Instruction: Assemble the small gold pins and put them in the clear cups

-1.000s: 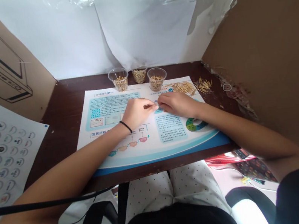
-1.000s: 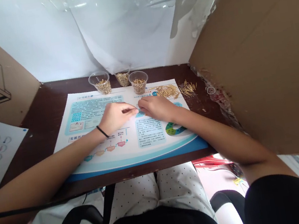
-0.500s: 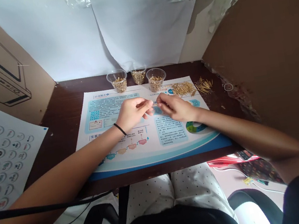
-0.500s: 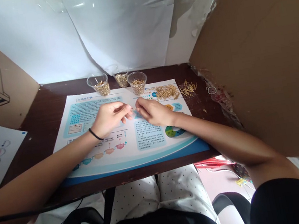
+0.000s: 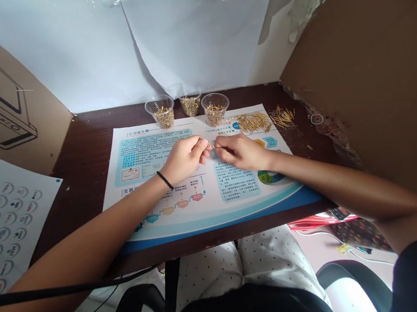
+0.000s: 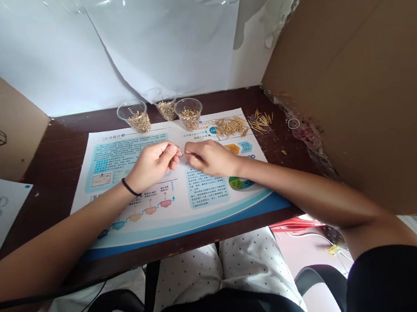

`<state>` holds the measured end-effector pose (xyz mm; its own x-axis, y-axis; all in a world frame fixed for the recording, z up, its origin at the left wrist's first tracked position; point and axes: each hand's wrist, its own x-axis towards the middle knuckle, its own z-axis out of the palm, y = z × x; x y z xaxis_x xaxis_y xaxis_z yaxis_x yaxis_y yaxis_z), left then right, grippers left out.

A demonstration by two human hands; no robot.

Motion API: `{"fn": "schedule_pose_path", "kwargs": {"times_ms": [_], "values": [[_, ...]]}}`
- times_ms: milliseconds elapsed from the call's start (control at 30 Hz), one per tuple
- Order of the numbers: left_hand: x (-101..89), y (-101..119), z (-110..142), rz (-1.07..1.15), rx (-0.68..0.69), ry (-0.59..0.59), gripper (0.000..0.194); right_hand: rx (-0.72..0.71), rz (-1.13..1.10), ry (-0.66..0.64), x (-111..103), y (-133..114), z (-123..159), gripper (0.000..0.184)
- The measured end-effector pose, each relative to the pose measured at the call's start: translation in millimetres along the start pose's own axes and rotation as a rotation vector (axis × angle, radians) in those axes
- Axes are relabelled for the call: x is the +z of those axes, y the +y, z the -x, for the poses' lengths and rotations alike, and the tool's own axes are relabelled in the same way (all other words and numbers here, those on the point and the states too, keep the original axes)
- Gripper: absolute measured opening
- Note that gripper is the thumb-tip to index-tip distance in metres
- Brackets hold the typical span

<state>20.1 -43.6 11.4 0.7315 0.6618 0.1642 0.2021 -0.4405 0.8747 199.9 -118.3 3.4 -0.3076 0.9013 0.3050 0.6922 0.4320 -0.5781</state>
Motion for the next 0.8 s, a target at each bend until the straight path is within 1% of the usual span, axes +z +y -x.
{"fn": "schedule_pose_path", "kwargs": {"times_ms": [133,333,500,633,800], "values": [[-1.3,0.9,-0.5,-0.046,0.017,-0.017,0.024,0.003,0.039,-0.014,0.3,-0.3,0.6,0.018],[0.7,3.3,0.8,-0.147,0.0,0.032,0.035,0.006,0.006,0.03,0.2,-1.3,0.5,0.022],[0.8,1.6,0.9,-0.119,-0.033,0.039,0.038,0.003,-0.073,0.069,-0.3,-1.1,-0.1,0.028],[0.6,0.4,0.6,-0.105,-0.013,0.035,0.039,-0.025,-0.116,0.094,-0.1,0.0,-0.1,0.025],[0.8,0.0,0.3,-0.11,0.003,0.031,0.036,-0.022,-0.118,0.094,-0.1,1.2,0.2,0.023]]}}
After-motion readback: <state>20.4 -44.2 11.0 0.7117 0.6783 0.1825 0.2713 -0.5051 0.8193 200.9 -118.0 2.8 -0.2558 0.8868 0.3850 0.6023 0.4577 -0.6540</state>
